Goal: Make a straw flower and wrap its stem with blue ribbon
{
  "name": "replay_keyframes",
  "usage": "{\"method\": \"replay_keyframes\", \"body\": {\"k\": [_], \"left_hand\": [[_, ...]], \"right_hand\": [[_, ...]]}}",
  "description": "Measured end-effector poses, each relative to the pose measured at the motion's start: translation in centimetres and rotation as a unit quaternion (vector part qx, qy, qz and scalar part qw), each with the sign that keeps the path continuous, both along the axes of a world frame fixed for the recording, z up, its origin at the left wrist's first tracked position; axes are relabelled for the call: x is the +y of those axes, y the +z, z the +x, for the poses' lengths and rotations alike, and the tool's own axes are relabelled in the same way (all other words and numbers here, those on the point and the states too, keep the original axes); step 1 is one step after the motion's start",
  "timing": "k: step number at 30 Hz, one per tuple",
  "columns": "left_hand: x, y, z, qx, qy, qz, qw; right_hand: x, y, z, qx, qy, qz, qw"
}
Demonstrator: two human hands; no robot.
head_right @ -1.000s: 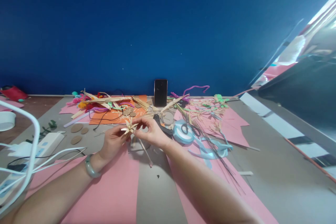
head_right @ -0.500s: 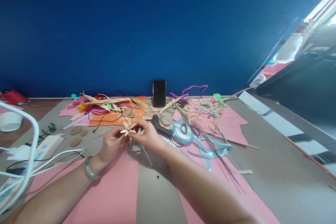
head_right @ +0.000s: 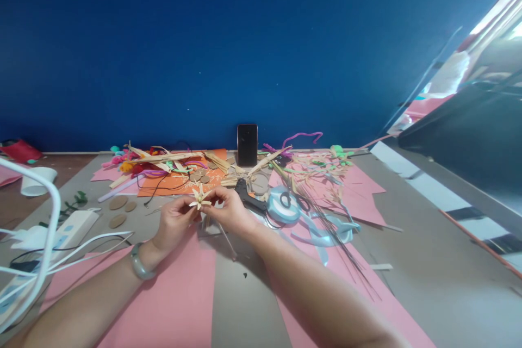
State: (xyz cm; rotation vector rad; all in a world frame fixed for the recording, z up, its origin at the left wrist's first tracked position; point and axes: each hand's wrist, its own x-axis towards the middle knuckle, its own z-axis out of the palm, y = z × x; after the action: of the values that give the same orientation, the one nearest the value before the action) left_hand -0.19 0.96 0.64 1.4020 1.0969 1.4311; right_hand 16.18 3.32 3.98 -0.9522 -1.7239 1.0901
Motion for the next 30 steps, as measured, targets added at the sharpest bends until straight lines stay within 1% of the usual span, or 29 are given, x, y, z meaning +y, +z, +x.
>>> {"method": "replay_keyframes", "body": {"k": [9, 20, 30], "left_hand": [[0.0, -0.1, -0.1, 0.003, -0.006, -0.01, 1.0], [-0.2, 0.9, 0.1, 0.021, -0.004, 0.006, 1.0], [-0.1, 0.7, -0.1, 0.042, -0.004, 0.014, 0.999]], "right_hand": [[-0.1, -0.1, -0.1, 0.023, 0.0, -0.023, 0.999], [-0.4, 0.3, -0.2, 0.024, 0.003, -0.028, 0.999], [-0.4, 0.3, -0.2, 0.027, 0.001, -0.023, 0.999]]}}
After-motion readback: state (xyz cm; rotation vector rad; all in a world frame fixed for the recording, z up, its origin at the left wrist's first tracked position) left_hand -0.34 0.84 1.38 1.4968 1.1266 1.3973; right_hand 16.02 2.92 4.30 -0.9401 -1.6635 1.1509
